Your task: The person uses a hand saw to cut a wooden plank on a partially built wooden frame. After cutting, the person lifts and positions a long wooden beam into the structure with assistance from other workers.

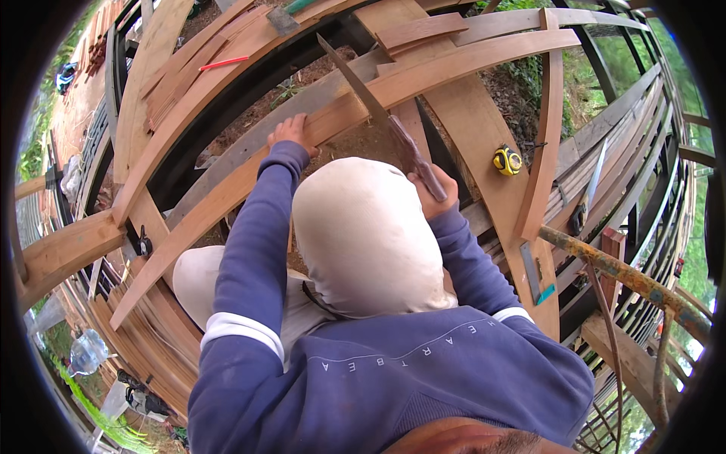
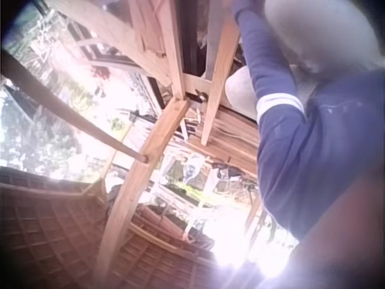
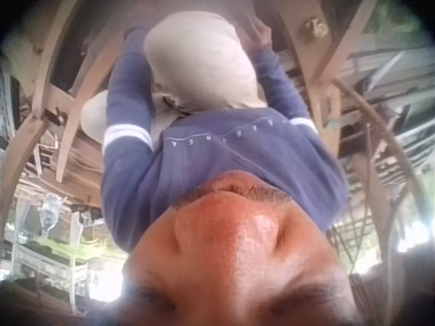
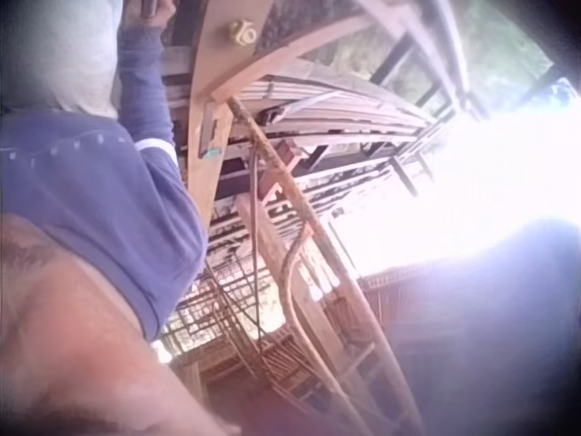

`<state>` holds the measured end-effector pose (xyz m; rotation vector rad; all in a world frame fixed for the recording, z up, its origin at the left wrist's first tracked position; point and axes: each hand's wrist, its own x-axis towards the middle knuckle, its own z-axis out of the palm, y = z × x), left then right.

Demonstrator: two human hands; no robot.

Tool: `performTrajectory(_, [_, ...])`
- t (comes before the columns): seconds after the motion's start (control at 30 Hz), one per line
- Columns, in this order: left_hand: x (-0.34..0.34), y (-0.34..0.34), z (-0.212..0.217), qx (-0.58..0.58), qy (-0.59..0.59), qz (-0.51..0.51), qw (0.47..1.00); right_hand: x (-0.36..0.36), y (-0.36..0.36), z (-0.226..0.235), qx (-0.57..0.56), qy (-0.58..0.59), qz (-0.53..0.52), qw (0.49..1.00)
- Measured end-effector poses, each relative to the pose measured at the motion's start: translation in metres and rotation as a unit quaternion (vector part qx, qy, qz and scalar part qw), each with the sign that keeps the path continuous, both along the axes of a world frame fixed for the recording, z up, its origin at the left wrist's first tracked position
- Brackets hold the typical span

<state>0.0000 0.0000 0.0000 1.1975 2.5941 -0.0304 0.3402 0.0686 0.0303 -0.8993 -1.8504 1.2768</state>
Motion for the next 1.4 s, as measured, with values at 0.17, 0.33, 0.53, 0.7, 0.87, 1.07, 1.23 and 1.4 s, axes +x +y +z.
performTrajectory(0.17, [0.048,-0.038,-0.008,-0.069,-0.106,0.007,0.992,0.071,-0.046,0.055,-0.078,-0.081,-0.035,0.993])
performTrajectory(0.33, [0.040,-0.036,-0.007,-0.062,-0.166,-0.012,0.984,0.082,-0.058,0.049,-0.090,-0.116,-0.021,0.989])
performTrajectory(0.53, [0.032,-0.032,0.009,-0.048,-0.224,-0.014,0.973,0.089,-0.064,0.051,-0.100,-0.116,-0.010,0.988])
performTrajectory(0.7, [0.035,-0.033,0.007,-0.042,-0.220,-0.014,0.974,0.101,-0.073,0.078,-0.100,-0.147,-0.011,0.984])
performTrajectory(0.87, [0.034,-0.031,-0.005,-0.042,-0.211,-0.020,0.976,0.104,-0.069,0.088,-0.104,-0.161,-0.004,0.981])
performTrajectory(1.07, [0.044,-0.034,-0.009,-0.079,-0.161,0.008,0.984,0.113,-0.080,0.102,-0.079,-0.158,-0.009,0.984])
performTrajectory(1.23, [0.041,-0.035,-0.006,-0.081,-0.166,0.002,0.983,0.085,-0.060,0.098,-0.092,-0.165,0.024,0.982])
performTrajectory(1.4, [0.042,-0.034,-0.006,-0.079,-0.169,0.003,0.982,0.115,-0.079,0.104,-0.064,-0.166,0.007,0.984])
